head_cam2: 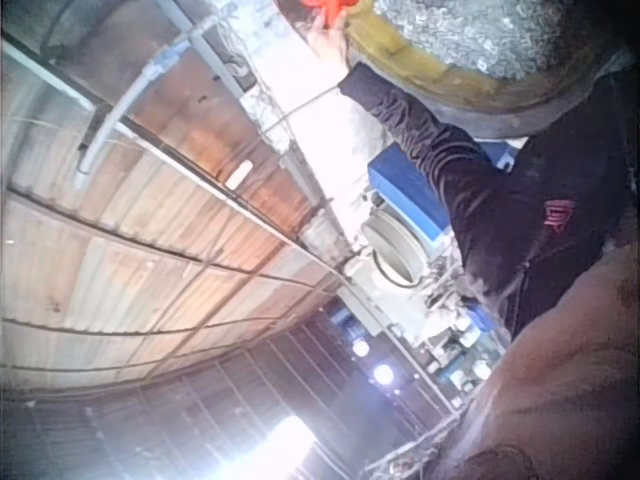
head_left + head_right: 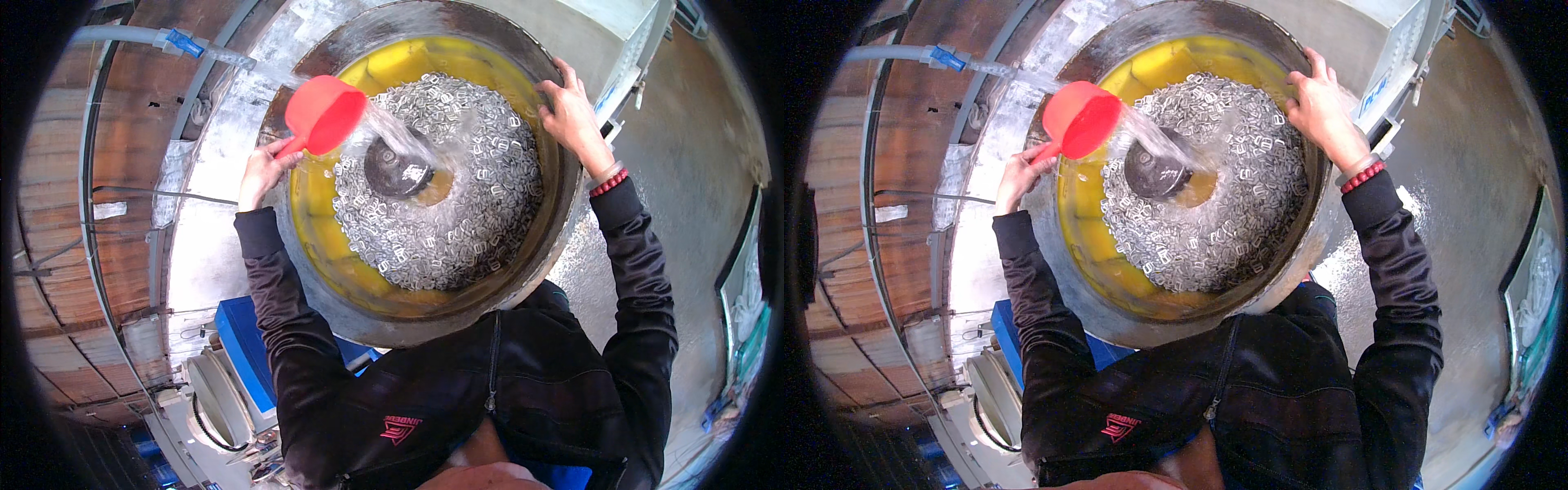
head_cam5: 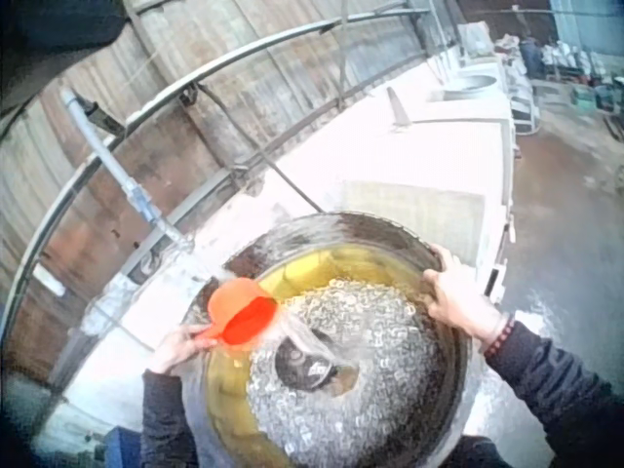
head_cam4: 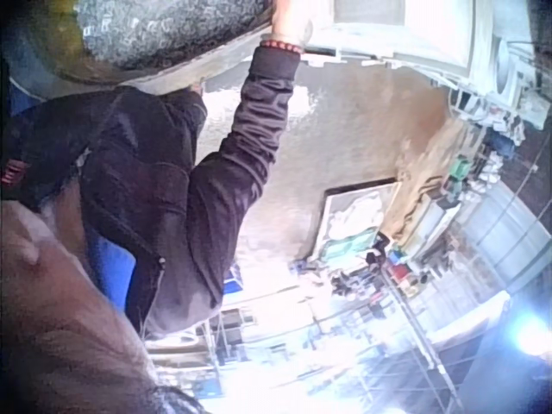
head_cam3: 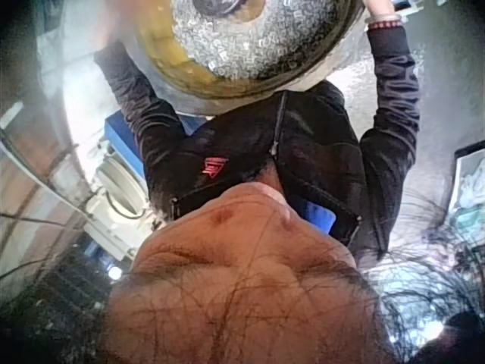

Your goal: The person pours a yellow liquid from a red scoop into a large rotating industrial drum containing small metallic parts. The person repeatedly scoops and pours the liquid while the drum spins, then walks away from the machine.

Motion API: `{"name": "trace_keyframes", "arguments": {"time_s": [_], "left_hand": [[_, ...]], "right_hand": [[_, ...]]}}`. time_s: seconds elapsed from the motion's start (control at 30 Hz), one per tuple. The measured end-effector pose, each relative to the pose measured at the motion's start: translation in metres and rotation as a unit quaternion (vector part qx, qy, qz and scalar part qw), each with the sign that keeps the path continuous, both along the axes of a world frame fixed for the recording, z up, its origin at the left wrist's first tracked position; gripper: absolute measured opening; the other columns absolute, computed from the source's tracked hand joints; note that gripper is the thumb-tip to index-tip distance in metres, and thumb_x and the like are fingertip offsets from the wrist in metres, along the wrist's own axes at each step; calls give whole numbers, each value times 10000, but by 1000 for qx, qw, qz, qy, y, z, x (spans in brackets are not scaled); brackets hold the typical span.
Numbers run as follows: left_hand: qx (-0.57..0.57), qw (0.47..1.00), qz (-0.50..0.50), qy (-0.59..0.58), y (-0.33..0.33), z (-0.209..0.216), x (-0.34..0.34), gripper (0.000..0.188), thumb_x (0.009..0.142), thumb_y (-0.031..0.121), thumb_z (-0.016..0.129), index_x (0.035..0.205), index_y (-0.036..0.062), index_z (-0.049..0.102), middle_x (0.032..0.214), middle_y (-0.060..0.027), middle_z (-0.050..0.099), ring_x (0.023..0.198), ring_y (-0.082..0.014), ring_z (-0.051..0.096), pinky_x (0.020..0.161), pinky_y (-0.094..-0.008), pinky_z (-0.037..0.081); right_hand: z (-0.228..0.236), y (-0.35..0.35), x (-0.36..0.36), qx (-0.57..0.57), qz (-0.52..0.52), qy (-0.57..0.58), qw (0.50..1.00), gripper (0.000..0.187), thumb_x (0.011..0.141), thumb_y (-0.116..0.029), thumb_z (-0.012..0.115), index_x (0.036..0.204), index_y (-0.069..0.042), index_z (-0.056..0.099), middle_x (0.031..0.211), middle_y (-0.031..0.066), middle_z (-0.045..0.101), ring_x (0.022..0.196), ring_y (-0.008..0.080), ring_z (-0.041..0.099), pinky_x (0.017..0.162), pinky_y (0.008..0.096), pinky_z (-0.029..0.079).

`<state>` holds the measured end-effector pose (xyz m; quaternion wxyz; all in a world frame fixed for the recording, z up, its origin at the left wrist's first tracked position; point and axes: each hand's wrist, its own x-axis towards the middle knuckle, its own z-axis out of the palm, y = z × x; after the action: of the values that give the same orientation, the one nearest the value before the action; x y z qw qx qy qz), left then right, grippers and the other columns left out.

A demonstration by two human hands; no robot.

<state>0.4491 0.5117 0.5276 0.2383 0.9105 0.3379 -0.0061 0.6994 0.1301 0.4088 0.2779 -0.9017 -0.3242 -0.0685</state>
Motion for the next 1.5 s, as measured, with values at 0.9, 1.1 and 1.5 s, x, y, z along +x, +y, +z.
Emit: {"name": "trace_keyframes", "arguments": {"time_s": [0.9, 1.1, 1.5], "left_hand": [[-675, 643, 192, -306, 69, -101, 47, 213, 818, 84, 565, 986, 36, 444, 722, -94, 485, 489, -82, 406, 367, -156, 302], [-399, 859, 129, -294, 28, -37, 36, 253, 793, 147, 626, 1020, 64, 548, 678, -8, 503, 464, -49, 391, 361, -160, 257], [-10, 990, 50, 132, 24, 25, -26, 260, 745, 256, 657, 936, 79, 661, 602, 20, 550, 465, -47, 439, 416, -224, 351]], "right_hand": [[-3, 0, 2, 5, 6, -12, 1000, 348, 683, -50, 574, 1031, -61, 579, 1333, 212, 281, 1168, 395, 368, 979, 418, 341], [-5, 0, 2, 11, 3, -15, 1000, 329, 697, -58, 573, 1026, -66, 579, 1332, 201, 290, 1171, 388, 369, 981, 415, 335], [-7, 0, 4, 3, 20, -57, 998, 324, 713, -85, 570, 1034, -50, 579, 1330, 198, 302, 1132, 390, 407, 950, 419, 367]]}}
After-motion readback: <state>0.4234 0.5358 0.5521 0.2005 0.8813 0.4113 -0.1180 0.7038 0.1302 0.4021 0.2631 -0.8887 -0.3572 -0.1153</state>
